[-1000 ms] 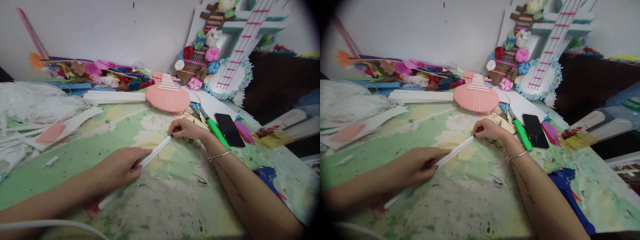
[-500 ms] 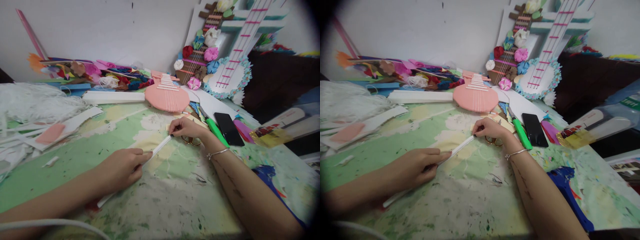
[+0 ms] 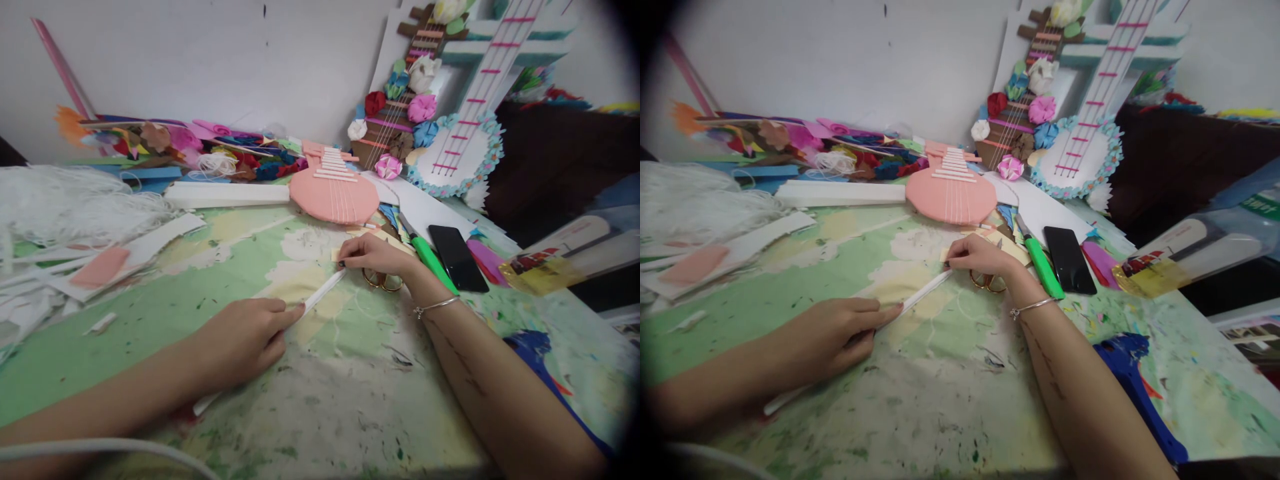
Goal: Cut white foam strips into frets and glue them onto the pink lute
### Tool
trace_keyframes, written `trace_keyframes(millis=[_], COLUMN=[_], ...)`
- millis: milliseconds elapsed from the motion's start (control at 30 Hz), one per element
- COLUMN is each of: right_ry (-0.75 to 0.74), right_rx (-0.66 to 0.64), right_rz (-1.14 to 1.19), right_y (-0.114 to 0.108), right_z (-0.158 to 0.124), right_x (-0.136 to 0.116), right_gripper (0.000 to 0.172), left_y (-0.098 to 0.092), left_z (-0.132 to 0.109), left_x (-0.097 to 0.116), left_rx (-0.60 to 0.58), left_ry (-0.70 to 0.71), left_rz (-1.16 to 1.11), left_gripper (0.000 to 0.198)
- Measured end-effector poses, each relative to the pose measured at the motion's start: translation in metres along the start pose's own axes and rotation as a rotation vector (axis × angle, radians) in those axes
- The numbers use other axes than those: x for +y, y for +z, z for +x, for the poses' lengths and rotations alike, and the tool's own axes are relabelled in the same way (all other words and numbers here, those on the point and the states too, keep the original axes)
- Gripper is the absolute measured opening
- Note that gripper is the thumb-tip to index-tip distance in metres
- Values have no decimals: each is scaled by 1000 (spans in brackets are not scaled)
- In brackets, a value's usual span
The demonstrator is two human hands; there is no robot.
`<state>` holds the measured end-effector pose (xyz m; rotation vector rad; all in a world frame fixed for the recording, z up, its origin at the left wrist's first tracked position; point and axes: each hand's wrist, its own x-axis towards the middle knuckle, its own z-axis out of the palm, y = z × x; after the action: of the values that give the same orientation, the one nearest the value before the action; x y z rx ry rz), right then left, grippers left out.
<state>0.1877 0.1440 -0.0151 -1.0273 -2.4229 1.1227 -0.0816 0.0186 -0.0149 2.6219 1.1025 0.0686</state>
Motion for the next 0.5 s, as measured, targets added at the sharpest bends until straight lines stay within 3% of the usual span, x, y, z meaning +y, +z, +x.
trace_keyframes(millis=[300, 500], right_ry=[13, 6], right_rx=[25, 149], right_rz=[56, 337], right_y=[2, 4], right_z=[0, -6], right_x=[0, 5], right_gripper=[21, 26], left_y=[-1, -1], left_z=[0, 1], left_x=[1, 2], left_rx=[-7, -21], left_ry=[5, -6], left_rz=[37, 58], left_gripper=[46, 46])
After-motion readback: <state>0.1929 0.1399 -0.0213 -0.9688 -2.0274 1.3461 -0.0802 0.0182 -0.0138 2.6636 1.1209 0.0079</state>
